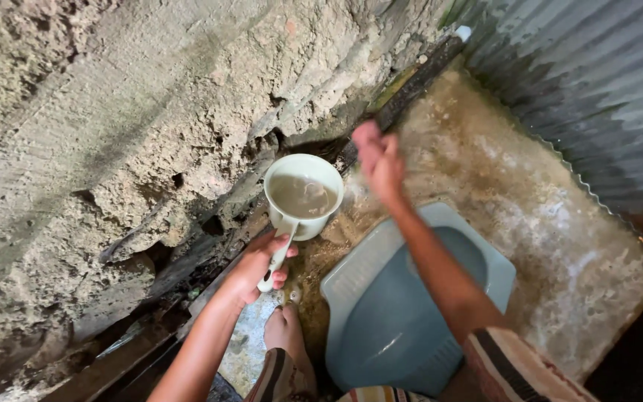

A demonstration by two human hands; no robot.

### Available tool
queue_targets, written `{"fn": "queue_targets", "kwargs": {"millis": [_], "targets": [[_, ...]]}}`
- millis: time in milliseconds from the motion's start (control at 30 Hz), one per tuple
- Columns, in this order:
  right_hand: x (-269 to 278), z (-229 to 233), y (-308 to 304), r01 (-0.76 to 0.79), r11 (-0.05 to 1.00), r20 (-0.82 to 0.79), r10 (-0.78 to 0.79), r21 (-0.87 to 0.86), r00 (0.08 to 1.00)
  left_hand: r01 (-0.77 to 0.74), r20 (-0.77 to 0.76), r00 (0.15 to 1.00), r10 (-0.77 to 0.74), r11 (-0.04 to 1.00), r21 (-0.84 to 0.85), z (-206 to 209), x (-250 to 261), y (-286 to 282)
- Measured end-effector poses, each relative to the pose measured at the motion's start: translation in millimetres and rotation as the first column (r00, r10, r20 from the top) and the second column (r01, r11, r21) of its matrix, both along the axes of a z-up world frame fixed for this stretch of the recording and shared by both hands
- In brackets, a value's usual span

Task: The person scrubs the floor and a squat toilet with a sponge while pouring water from a dipper, then proceeds to scrub the surrounding stone walls and a pipe.

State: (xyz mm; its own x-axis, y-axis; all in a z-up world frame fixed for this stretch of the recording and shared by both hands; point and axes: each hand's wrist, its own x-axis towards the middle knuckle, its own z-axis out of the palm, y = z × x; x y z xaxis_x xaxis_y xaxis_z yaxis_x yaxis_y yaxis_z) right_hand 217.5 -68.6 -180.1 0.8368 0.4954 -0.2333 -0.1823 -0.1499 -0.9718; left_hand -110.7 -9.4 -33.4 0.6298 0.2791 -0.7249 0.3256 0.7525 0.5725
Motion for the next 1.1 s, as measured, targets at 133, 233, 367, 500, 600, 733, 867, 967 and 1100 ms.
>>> {"fn": "queue_targets", "kwargs": {"millis": [133, 233, 367, 500, 600, 733, 867, 967, 1100], "targets": [[-54, -43, -41, -0.207, 0.883, 0.678, 0.459, -0.422, 0.574, 0.006, 0.026, 1.0, -0.006, 1.0, -0.008, -6, 1, 1], [-60, -34, -55, -0.187, 0.946, 0.835, 0.32, -0.263, 0.447, 0.003, 0.047, 0.999, -0.002, 1.0, -0.008, -5, 2, 3], [-59, -32, -80, -0.113, 0.951, 0.778, 0.301, -0.288, 0.552, 0.021, 0.029, 0.999, -0.021, 1.0, 0.008, -3, 1, 3], [-27, -64, -77, -0.204, 0.854, 0.8, 0.519, -0.478, 0.301, 0.011, 0.047, 0.999, -0.011, 1.0, -0.005, 1, 1, 4], [29, -32, -53, -0.108, 0.963, 0.544, 0.231, -0.249, 0.807, 0.026, 0.049, 0.999, -0.025, 0.999, -0.028, 7, 3, 4], [27, -25, -48, 0.006, 0.967, 0.623, 0.159, -0.255, 0.766, 0.032, 0.043, 0.999, -0.032, 0.999, -0.019, 7, 1, 3], [-26, -61, -58, -0.079, 0.954, 0.397, 0.195, -0.289, 0.897, 0.033, 0.033, 0.999, -0.033, 0.999, -0.013, 6, 4, 2], [-42, -70, -72, -0.103, 0.862, 0.698, 0.466, -0.495, 0.544, 0.04, 0.018, 0.999, -0.04, 0.999, -0.001, 8, 7, 3], [5, -70, -80, -0.116, 0.904, 0.802, 0.419, -0.411, 0.425, 0.038, 0.056, 0.998, -0.038, 0.999, -0.003, -1, 4, 3]]}}
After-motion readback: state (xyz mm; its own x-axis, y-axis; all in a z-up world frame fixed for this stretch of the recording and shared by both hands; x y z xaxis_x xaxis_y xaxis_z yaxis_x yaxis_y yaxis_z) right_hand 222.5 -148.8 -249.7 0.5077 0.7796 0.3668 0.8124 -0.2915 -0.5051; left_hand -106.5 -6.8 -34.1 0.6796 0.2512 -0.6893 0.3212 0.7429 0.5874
